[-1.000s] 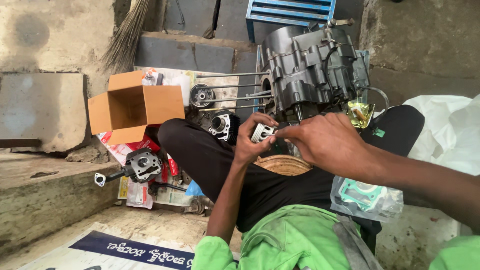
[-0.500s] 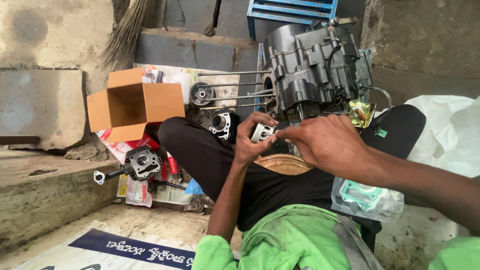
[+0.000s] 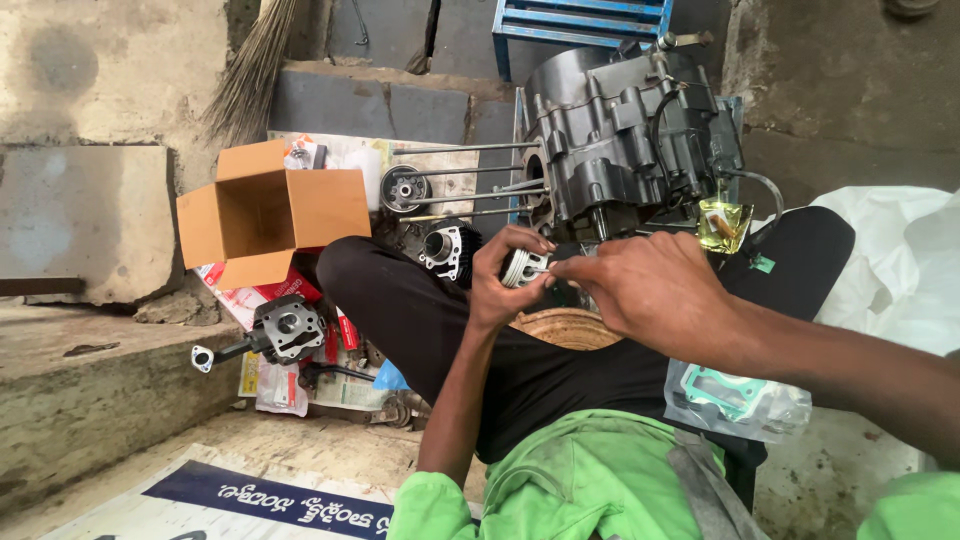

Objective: The person sits on the ground and assembles small mechanical parts, including a piston and rings. They use a small tool to adjust components and handle several packaged parts, placing them on their lap or nearby.

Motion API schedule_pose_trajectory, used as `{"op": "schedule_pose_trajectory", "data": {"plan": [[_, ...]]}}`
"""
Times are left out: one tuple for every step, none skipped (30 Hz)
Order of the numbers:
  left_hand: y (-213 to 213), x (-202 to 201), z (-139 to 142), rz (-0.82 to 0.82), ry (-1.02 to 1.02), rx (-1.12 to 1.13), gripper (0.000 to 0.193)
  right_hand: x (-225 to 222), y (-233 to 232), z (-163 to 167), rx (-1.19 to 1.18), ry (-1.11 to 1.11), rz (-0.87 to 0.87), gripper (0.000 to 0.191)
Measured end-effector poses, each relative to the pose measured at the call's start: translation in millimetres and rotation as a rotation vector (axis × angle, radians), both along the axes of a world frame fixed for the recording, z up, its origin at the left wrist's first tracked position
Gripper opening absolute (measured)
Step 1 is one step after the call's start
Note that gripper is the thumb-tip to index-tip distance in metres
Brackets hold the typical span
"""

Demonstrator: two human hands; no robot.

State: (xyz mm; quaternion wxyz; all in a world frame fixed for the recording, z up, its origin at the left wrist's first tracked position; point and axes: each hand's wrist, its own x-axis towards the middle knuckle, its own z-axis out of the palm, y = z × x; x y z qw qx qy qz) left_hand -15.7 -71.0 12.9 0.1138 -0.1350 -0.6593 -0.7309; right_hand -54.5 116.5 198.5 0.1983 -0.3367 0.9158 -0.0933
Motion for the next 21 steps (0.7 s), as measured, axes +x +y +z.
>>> {"op": "schedule_pose_trajectory", "data": {"plan": [[0.1, -0.1, -0.1, -0.002, 0.003, -0.003, 0.032, -0.1, 0.0, -0.4, -0.008, -0.003, -0.001, 0.044], [0.0, 0.2, -0.3, -0.004, -0.006, 0.021, 0.031, -0.5, 0.4, -1.2, -0.016, -0.007, -0.002, 0.044], [-0.3, 1.2, -0.7, -0.006, -0.017, 0.044, 0.031, -0.4, 1.0, -2.3, -0.024, -0.013, -0.003, 0.044], [-0.5, 1.7, -1.4, -0.008, -0.028, 0.067, 0.031, -1.2, 1.7, -3.9, -0.068, -0.01, -0.002, 0.04], [-0.7, 1.9, -2.0, -0.009, -0.029, 0.09, 0.03, -2.5, 2.5, -5.5, -0.111, -0.006, -0.001, 0.036], [-0.4, 2.2, -3.1, -0.01, -0.03, 0.114, 0.03, -2.5, 3.4, -7.3, -0.153, -0.003, -0.001, 0.032], [-0.1, 2.5, -4.1, -0.01, -0.032, 0.137, 0.029, -2.6, 4.1, -9.2, -0.171, 0.005, -0.004, 0.032], [-0.5, 3.4, -4.8, -0.006, -0.037, 0.15, 0.029, -2.5, 4.3, -11.2, -0.19, 0.013, -0.006, 0.032], [-0.6, 4.0, -5.4, -0.003, -0.042, 0.163, 0.029, -2.2, 4.5, -13.1, -0.21, 0.023, -0.009, 0.031], [-0.6, 4.9, -6.0, -0.001, -0.047, 0.177, 0.029, -2.5, 4.9, -14.9, -0.223, 0.019, -0.009, 0.032], [-0.1, 5.6, -6.5, 0.003, -0.048, 0.186, 0.029, -2.5, 5.4, -16.6, -0.235, 0.015, -0.009, 0.033], [0.5, 5.4, -7.0, 0.007, -0.049, 0.195, 0.029, -2.8, 5.8, -18.2, -0.247, 0.012, -0.01, 0.034], [1.3, 5.8, -7.4, 0.011, -0.05, 0.205, 0.029, -3.0, 6.6, -19.7, -0.263, 0.02, -0.004, 0.033], [2.0, 6.3, -7.6, 0.01, -0.051, 0.217, 0.029, -3.0, 7.3, -21.2, -0.28, 0.027, 0.002, 0.032], [2.6, 6.6, -8.1, 0.01, -0.051, 0.228, 0.029, -3.2, 8.2, -22.8, -0.296, 0.034, 0.008, 0.031], [3.2, 7.0, -8.7, 0.009, -0.052, 0.24, 0.029, -3.4, 9.2, -24.5, -0.298, 0.028, 0.005, 0.031], [3.3, 7.4, -9.6, 0.001, -0.063, 0.255, 0.029, -3.6, 9.9, -26.3, -0.3, 0.022, 0.002, 0.03], [4.3, 7.1, -11.1, -0.009, -0.072, 0.27, 0.029, -4.1, 11.5, -28.2, -0.301, 0.017, -0.003, 0.03], [4.9, 7.1, -13.2, -0.019, -0.082, 0.286, 0.028, -4.2, 12.7, -30.5, -0.329, 0.027, -0.004, 0.03], [5.2, 8.2, -16.2, -0.022, -0.119, 0.298, 0.027, -3.7, 13.9, -33.2, -0.356, 0.037, -0.004, 0.029], [5.7, 10.1, -20.0, -0.028, -0.154, 0.311, 0.026, -2.8, 15.6, -36.2, -0.381, 0.05, -0.006, 0.029]]}}
